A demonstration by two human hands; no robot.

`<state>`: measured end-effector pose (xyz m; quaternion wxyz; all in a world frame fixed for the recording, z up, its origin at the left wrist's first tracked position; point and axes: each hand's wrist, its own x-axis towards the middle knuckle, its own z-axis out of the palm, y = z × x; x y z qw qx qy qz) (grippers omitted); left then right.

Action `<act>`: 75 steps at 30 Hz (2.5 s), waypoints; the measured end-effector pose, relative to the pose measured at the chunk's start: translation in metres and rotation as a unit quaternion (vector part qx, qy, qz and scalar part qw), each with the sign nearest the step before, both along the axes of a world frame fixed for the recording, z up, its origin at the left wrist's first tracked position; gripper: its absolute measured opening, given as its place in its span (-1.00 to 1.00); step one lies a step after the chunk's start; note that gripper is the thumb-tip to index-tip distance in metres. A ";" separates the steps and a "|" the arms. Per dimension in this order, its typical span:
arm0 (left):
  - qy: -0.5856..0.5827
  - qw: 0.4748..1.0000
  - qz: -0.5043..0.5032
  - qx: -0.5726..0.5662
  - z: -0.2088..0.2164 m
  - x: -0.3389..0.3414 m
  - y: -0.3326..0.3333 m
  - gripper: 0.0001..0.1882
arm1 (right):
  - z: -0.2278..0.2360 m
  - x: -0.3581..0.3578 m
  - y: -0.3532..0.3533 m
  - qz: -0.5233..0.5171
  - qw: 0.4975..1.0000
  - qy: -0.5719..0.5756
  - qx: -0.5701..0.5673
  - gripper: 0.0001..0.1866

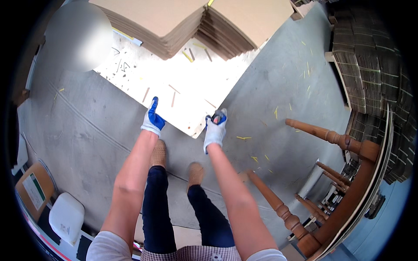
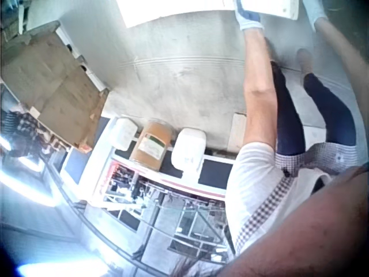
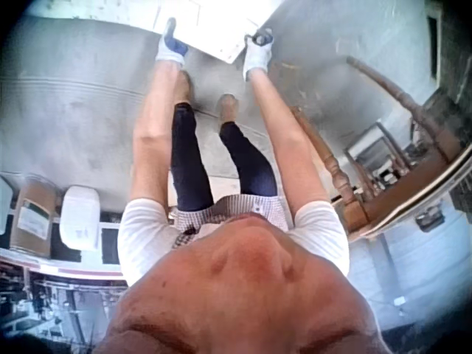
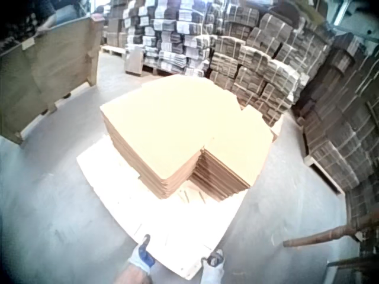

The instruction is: The person applies white adhesive to the edges of large cardboard sheets using a brush. They then press the glued edges together to bond the sheets and stack the assembled pieces on a table.

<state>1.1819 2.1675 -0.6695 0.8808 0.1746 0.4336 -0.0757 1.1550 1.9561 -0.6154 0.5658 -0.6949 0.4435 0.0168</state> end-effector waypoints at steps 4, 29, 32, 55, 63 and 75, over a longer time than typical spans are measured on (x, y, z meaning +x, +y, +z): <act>0.024 0.999 0.044 0.004 -0.016 -0.006 0.012 -0.55 | 0.028 -0.018 -0.022 0.085 0.996 0.036 -0.015 -0.61; 0.168 0.986 -0.004 0.006 0.058 0.072 0.001 -0.59 | 0.307 -0.024 -0.265 0.153 0.921 0.346 -0.091 -0.70; 0.186 0.982 -0.007 0.004 0.053 0.075 -0.004 -0.59 | 0.307 -0.044 -0.325 0.307 0.882 0.303 -0.192 -0.69; 0.255 0.954 -0.042 0.150 0.045 0.051 0.012 -0.55 | 0.356 0.101 -0.450 0.317 0.837 0.395 -0.209 -0.72; 0.230 0.958 -0.104 0.136 -0.002 0.004 0.035 -0.56 | 0.320 0.067 -0.428 0.231 0.851 0.422 -0.211 -0.69; 0.281 0.910 -0.090 0.290 -0.036 -0.043 0.042 -0.49 | 0.309 0.090 -0.414 0.339 0.859 0.330 -0.197 -0.78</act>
